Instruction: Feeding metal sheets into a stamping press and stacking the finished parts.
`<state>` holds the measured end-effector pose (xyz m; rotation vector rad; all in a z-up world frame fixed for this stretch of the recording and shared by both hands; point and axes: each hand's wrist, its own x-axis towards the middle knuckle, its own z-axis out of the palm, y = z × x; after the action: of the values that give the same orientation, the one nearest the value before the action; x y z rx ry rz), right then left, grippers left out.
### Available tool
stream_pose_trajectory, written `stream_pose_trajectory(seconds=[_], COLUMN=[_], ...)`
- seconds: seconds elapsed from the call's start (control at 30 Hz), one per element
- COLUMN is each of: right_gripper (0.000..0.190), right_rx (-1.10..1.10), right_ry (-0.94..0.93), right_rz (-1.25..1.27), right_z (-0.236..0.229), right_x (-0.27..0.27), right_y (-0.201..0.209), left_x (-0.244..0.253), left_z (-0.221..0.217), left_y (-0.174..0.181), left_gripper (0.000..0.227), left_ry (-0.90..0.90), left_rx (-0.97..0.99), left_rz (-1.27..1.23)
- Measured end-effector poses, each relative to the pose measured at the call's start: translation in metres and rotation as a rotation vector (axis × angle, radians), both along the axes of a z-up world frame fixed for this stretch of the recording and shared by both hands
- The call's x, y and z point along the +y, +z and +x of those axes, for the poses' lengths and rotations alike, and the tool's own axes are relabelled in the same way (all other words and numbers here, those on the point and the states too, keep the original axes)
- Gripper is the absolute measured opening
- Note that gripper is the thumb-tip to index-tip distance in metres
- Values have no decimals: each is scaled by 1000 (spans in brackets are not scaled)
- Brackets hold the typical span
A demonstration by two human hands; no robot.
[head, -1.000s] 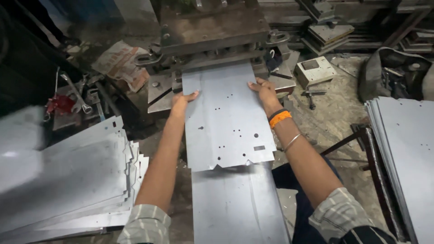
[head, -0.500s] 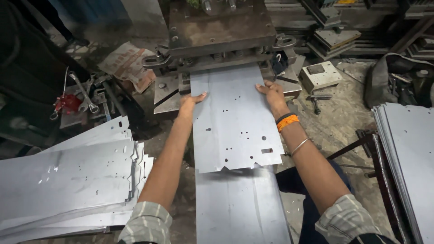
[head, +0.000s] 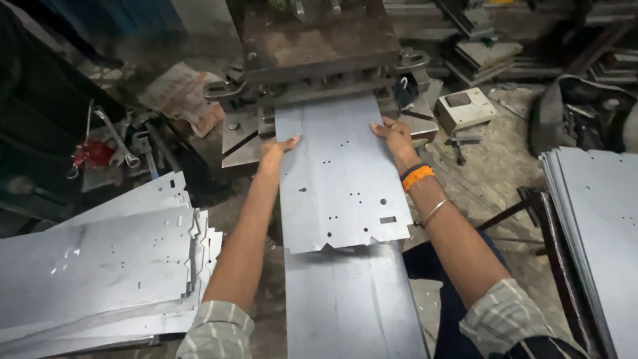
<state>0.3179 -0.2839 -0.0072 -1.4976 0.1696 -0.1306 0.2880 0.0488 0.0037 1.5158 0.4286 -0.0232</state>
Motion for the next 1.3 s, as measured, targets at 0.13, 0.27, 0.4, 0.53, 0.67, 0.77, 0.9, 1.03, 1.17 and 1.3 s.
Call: stream_pose_trajectory(seconds=[0.13,0.27,0.4,0.53,0.67,0.77,0.9,1.03,1.17,1.3], right_gripper=[35,32,31,31,28,23,22,23,23,24], right_rx=[-19,-34,-38,-42,-49,-28,-5,12,24,38], right_ry=[-12,-8,12,53,59,81,79,74,64,50], right_rz=[23,15,42,63,45,41,39,53,40,19], right_z=[0,0,12,18,9,4,18,-7,13,19], right_x=[3,5,-3,-5,0,1,-14,4,-9,-10], right_y=[0,-2,-13,-21,-5,0,-21,12,-12,-16], left_x=[-4,0,3,3,5,1,-1,-4,-1,-1], left_z=[-15,3,15,15,22,12,15,4,17,12], left_y=[14,-9,-20,-20,-29,-20,-25,-7,-25,-14], left_gripper=[66,62,58,56,55,59,59,59,60,63], left_ry=[5,10,-8,-10,-1,31,34,45,51,33], left_rx=[-35,-64,-48,-51,-48,-58,-46,-34,-40,-24], left_rz=[-36,-50,-38,-56,-54,-88,-66,-58,-39,-43])
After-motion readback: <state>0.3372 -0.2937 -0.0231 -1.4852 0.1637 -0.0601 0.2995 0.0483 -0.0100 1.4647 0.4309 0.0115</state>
